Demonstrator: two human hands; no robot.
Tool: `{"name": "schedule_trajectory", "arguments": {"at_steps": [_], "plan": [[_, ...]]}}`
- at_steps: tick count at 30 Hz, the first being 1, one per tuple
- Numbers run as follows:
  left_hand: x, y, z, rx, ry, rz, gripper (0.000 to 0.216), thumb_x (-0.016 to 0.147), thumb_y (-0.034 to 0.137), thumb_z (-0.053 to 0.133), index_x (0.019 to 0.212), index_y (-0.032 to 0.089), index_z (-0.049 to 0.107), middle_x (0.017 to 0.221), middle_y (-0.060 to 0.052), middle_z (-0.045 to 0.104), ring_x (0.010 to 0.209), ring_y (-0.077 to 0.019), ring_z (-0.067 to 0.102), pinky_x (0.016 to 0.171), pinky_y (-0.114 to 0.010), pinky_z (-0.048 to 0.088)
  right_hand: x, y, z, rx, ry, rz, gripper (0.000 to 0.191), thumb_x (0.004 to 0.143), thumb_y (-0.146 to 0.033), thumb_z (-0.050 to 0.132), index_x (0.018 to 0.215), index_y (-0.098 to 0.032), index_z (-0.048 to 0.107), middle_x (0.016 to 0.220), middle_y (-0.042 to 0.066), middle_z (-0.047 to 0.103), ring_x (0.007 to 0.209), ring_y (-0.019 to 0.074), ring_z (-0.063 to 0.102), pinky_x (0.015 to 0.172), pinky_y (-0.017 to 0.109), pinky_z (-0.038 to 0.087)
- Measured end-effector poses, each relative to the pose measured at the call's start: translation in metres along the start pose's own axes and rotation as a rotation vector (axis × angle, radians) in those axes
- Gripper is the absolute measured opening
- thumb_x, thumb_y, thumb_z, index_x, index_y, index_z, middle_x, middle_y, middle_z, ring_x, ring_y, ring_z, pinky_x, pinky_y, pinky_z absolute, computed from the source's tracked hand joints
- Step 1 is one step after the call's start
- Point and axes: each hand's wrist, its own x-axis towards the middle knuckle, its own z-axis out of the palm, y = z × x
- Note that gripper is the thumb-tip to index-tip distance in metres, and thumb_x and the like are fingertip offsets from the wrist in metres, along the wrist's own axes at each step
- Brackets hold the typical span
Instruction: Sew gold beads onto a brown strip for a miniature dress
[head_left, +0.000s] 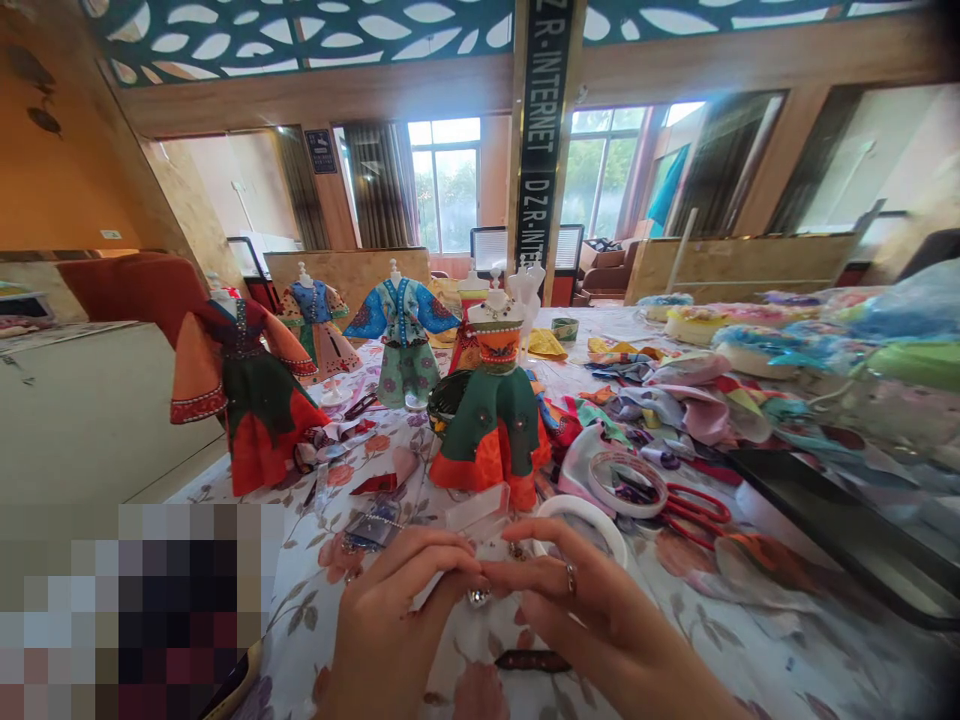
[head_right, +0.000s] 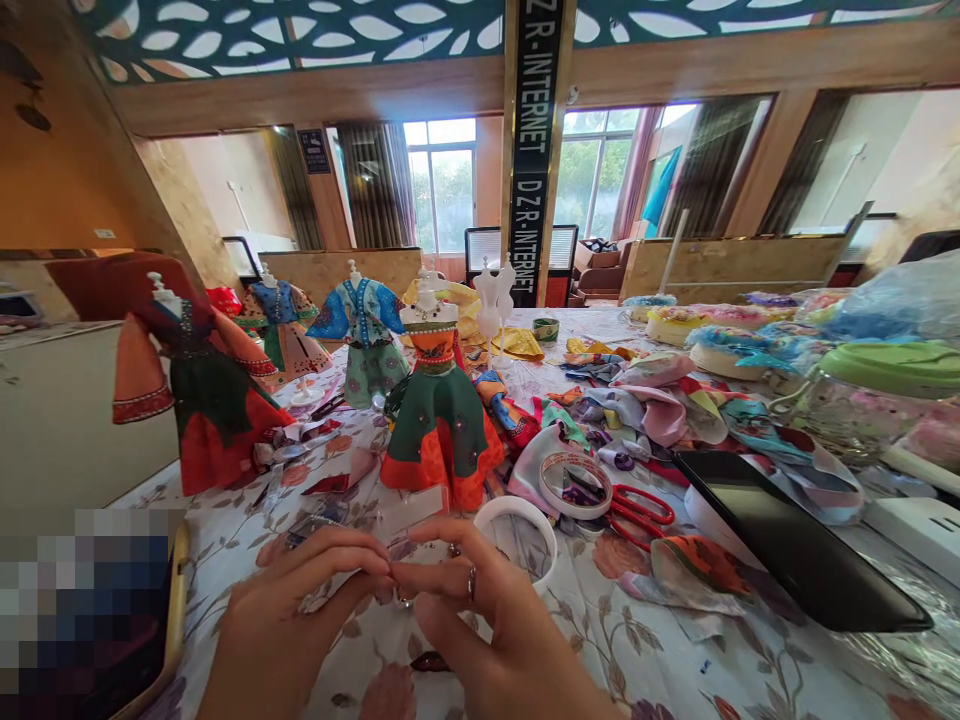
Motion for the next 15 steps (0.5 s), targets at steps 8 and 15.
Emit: {"name": "schedule_trajectory", "arguments": {"at_steps": [8,15], "plan": [[-0.0004,-0.0024,-0.0009,-0.030,0.025,-0.039,0.024,0.084,0.027,0.061,0.059,0.024,0.065,0.065,0.007,0.069,0.058,-0.0099,0.067,0.056,-0.018,0.054,0.0021,0.0073,-0.0037,0.107,0.005,0.009,0.032,0.084,-0.042,0.062,0.111,-0.028,0.051,0.107,0.005,0.072,0.095,0.0188,0.066,0.074,0.030,0.051],[-0.0017,-0.0060,-0.0013,-0.064,0.016,-0.014,0.017,0.083,0.023,0.063,0.067,0.024,0.067,0.069,0.005,0.069,0.062,-0.0103,0.066,0.059,-0.018,0.053,0.0020,0.0060,-0.0024,0.235,-0.054,0.037,0.029,0.085,-0.040,0.063,0.110,-0.029,0.053,0.105,0.001,0.072,0.090,0.0122,0.064,0.075,0.024,0.049]]}}
